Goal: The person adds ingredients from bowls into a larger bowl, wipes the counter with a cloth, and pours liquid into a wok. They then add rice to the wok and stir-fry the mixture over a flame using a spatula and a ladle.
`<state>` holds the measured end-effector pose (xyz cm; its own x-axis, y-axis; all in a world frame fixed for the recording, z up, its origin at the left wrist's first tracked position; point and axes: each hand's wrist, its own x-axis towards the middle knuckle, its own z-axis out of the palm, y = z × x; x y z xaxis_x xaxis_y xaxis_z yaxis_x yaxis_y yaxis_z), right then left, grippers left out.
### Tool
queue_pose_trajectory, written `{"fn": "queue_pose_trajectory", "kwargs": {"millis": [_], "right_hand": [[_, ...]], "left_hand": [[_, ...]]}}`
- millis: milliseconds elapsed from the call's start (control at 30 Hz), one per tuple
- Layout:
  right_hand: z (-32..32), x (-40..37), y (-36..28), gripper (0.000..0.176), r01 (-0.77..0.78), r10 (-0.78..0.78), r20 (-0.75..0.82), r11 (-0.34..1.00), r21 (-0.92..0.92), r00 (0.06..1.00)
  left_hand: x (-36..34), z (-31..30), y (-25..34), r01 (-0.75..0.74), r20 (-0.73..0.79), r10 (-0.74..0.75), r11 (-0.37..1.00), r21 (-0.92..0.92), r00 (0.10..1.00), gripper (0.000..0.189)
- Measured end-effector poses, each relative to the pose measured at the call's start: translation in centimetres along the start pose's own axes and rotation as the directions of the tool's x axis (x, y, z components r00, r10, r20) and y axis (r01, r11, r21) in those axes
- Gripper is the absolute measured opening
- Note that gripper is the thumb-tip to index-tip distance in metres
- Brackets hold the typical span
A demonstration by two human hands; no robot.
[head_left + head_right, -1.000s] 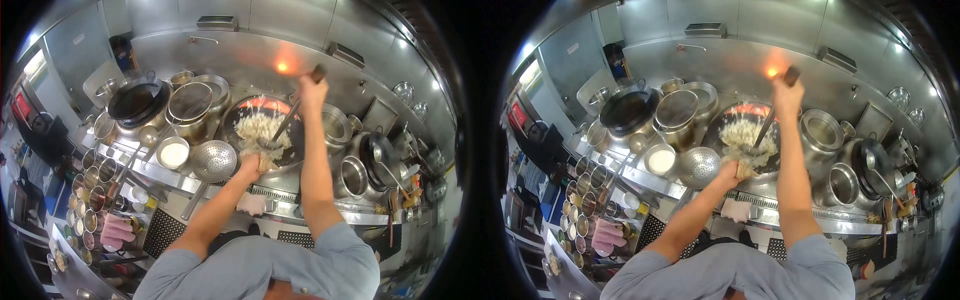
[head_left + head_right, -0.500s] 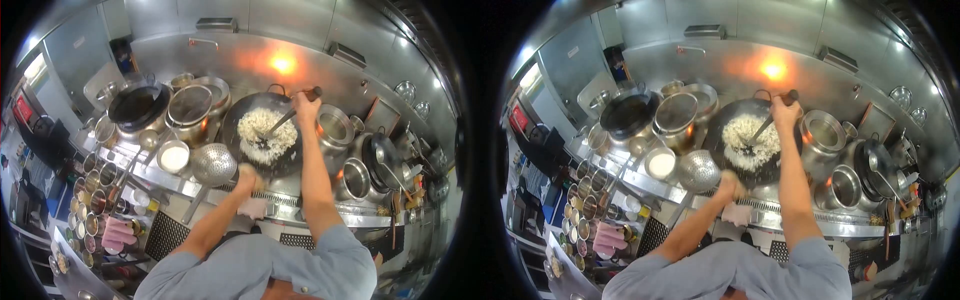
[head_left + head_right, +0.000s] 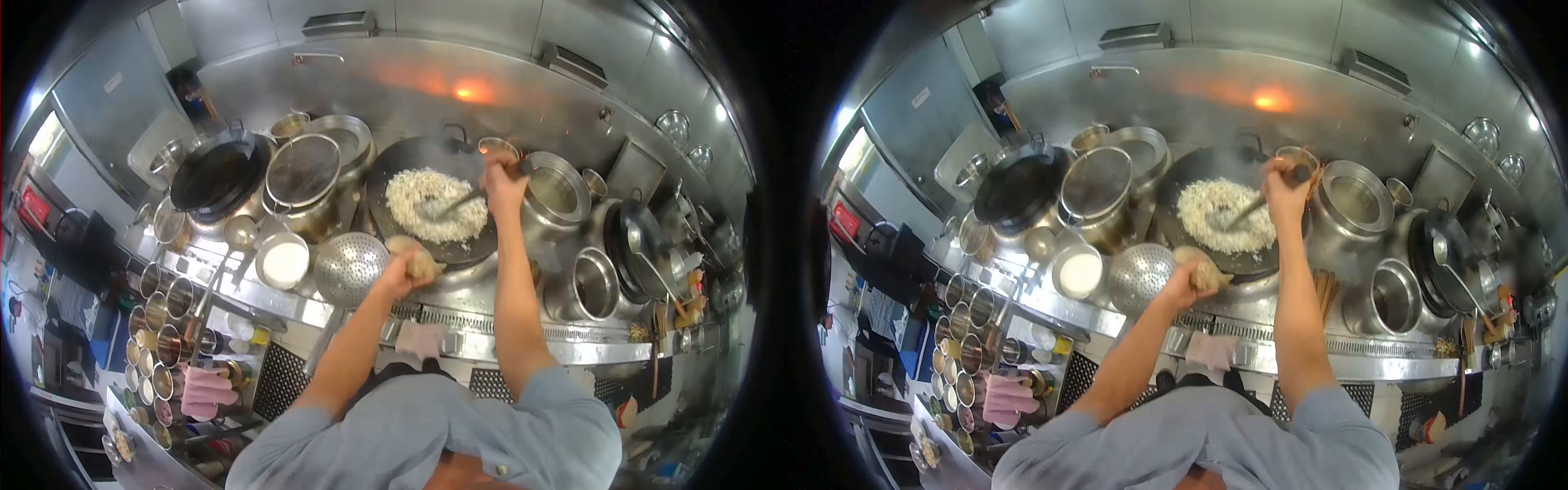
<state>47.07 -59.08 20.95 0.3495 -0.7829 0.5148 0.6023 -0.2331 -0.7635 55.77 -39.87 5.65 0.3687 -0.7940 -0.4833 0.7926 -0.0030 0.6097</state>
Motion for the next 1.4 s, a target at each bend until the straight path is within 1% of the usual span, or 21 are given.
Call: {"fn": "queue_pose_trajectory", "kwargs": {"millis": [33, 133, 233, 333, 433, 500, 567, 700, 767, 800, 900, 933, 1033, 1100, 1133, 1167, 1233, 1267, 1300, 1333, 1400], "right_hand": [[0.5, -1.1, 0.0, 0.006, 0.034, -0.032, 0.056, 0.999, -0.03, 0.998], [1.5, 2.1, 4.7, 0.004, 0.167, -0.171, -0.172, 0.985, -0.038, 0.97], [4.2, 7.1, 0.7, 0.004, -0.055, 0.063, -0.086, 0.994, 0.097, 0.994], [6.9, 3.5, 0.2, 0.006, -0.089, 0.08, 0.169, 0.995, 0.043, 0.982], [3.6, 9.1, 2.5, 0.011, -0.025, 0.012, -0.041, 0.944, -0.329, 0.999], [1.3, 10.7, -1.1, 0.011, -0.044, 0.038, -0.023, 0.941, -0.335, 0.999], [-0.3, 8.3, -1.0, 0.008, 0.138, -0.128, 0.049, 0.916, -0.378, 0.99], [-0.9, 8.2, -1.9, 0.004, -0.123, 0.135, 0.084, 0.983, -0.135, 0.987], [1.7, 7.8, -7.1, 0.003, -0.13, 0.145, 0.046, 0.962, -0.241, 0.988], [1.1, 6.9, -5.4, 0.004, -0.087, 0.106, 0.051, 0.956, -0.282, 0.993], [0.0, 8.4, 1.3, 0.004, -0.095, 0.111, 0.096, 0.983, -0.159, 0.989], [0.7, 10.2, 1.2, 0.005, -0.116, 0.116, -0.009, 0.983, -0.144, 0.993], [4.1, 10.8, -4.2, 0.003, 0.02, -0.023, 0.063, 0.999, 0.046, 0.998], [4.4, 9.2, -0.1, 0.005, 0.081, -0.083, -0.031, 0.995, -0.059, 0.996], [3.7, 9.0, 2.3, 0.005, -0.007, 0.011, 0.04, 0.995, -0.096, 0.999], [3.2, 9.6, 3.5, 0.004, -0.087, 0.103, 0.114, 0.987, -0.138, 0.988], [3.1, 11.8, 1.1, 0.003, -0.116, 0.109, -0.042, 0.965, -0.234, 0.993], [3.1, 13.1, -0.8, 0.003, -0.12, 0.091, -0.116, 0.953, -0.277, 0.989], [2.2, 12.8, -2.5, 0.003, 0.148, -0.185, -0.101, 0.943, -0.297, 0.977], [1.8, 11.6, -4.1, 0.005, 0.175, -0.211, -0.193, 0.966, -0.189, 0.958], [-3.5, 11.3, 1.8, 0.005, 0.2, -0.238, -0.216, 0.962, -0.185, 0.947]], "left_hand": [[-0.9, -0.3, -0.3, 0.016, 0.024, -0.015, 0.999, -0.033, 1.0, 0.026], [2.1, -1.3, -2.4, -0.125, -0.012, 0.128, 0.982, 0.141, 0.992, 0.043], [0.2, 0.3, -1.4, -0.144, -0.102, 0.181, 0.945, 0.294, 0.978, 0.045], [-0.7, 0.8, -0.9, -0.137, -0.098, 0.179, 0.933, 0.332, 0.979, 0.046], [-0.2, -0.6, -1.2, -0.149, -0.006, 0.159, 0.935, 0.321, 0.987, 0.045], [-1.1, 0.0, 0.4, -0.089, 0.062, 0.082, 0.987, 0.135, 0.995, 0.033], [-2.8, 0.8, 1.1, -0.039, 0.052, 0.036, 0.998, 0.049, 0.998, 0.031], [0.3, 0.2, -0.5, -0.116, -0.03, 0.127, 0.965, 0.234, 0.991, 0.023], [0.7, 1.1, -0.4, -0.156, -0.09, 0.19, 0.942, 0.299, 0.978, 0.022], [0.5, 1.0, -0.7, -0.159, -0.13, 0.213, 0.929, 0.335, 0.968, 0.021], [1.6, 0.2, -1.6, -0.217, -0.124, 0.265, 0.927, 0.306, 0.956, 0.022], [1.2, 0.3, -1.5, -0.222, -0.091, 0.269, 0.911, 0.348, 0.959, 0.023], [1.5, -0.1, -1.6, -0.173, -0.129, 0.232, 0.917, 0.36, 0.964, 0.035], [1.7, 0.5, -1.4, -0.184, -0.166, 0.254, 0.918, 0.351, 0.953, 0.027], [1.4, 0.4, -1.8, -0.177, -0.188, 0.255, 0.919, 0.351, 0.948, 0.023], [1.8, 0.1, -1.8, -0.181, -0.133, 0.236, 0.926, 0.33, 0.963, 0.03], [2.4, -1.4, -2.0, -0.178, -0.036, 0.196, 0.943, 0.281, 0.98, 0.045], [1.9, -1.1, -1.6, -0.18, -0.009, 0.191, 0.936, 0.302, 0.982, 0.049], [2.6, -0.8, -1.1, -0.172, -0.023, 0.188, 0.936, 0.306, 0.982, 0.048], [2.7, -1.2, -1.7, -0.144, -0.053, 0.168, 0.942, 0.304, 0.984, 0.048], [2.6, -1.4, -1.7, -0.117, -0.09, 0.15, 0.946, 0.304, 0.985, 0.047]]}}
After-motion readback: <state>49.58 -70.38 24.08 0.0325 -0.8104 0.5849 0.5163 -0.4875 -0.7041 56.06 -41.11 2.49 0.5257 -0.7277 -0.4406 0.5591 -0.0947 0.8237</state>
